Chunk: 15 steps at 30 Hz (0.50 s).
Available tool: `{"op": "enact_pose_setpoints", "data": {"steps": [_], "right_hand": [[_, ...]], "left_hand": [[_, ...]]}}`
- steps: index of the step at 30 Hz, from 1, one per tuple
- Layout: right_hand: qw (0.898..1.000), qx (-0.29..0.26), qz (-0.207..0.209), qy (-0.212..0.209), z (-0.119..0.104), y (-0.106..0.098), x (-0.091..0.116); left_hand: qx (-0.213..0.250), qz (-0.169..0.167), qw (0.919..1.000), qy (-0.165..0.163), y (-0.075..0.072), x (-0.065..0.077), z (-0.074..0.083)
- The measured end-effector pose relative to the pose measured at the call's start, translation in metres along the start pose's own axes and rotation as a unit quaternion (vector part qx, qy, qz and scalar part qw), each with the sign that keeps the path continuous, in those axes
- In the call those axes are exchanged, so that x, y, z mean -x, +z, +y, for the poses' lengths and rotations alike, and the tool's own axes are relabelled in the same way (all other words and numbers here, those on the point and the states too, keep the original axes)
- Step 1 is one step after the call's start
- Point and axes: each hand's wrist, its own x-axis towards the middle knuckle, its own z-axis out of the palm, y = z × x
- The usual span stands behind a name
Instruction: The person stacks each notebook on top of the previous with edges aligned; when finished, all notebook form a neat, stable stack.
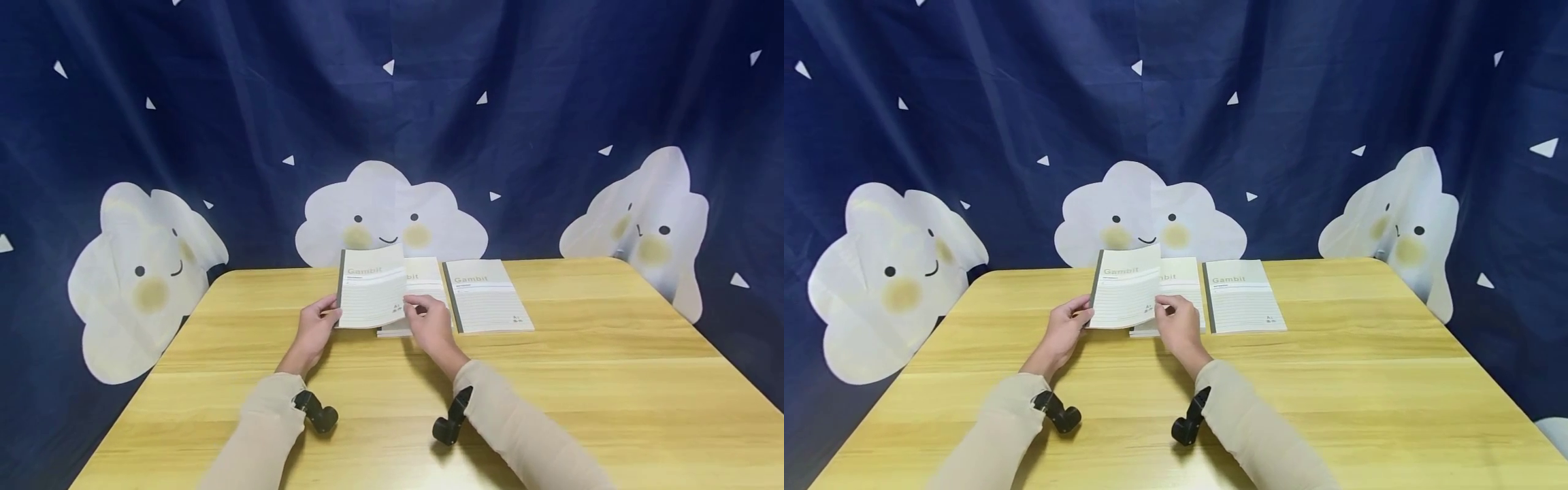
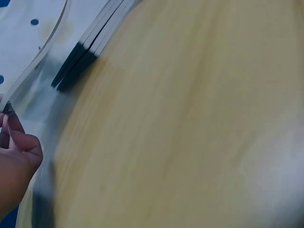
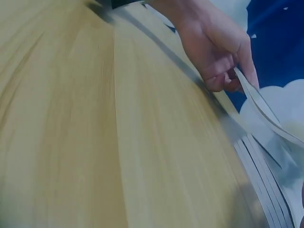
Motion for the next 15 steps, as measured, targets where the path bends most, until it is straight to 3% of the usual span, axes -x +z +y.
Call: {"op": "enact_pose_setpoints", "data": {"steps": [9,15], "right_hand": [[0.998,0.003,0.044,-0.036,0.016,-0.029,0.003],[0.998,0.003,0.063,-0.025,0.029,-0.04,0.005]], "left_hand": [[-0.023,-0.038,0.9988,0.023,0.03,0.005,0.0],[-0.031,-0.063,0.997,0.033,0.045,0.007,-0.001]]}}
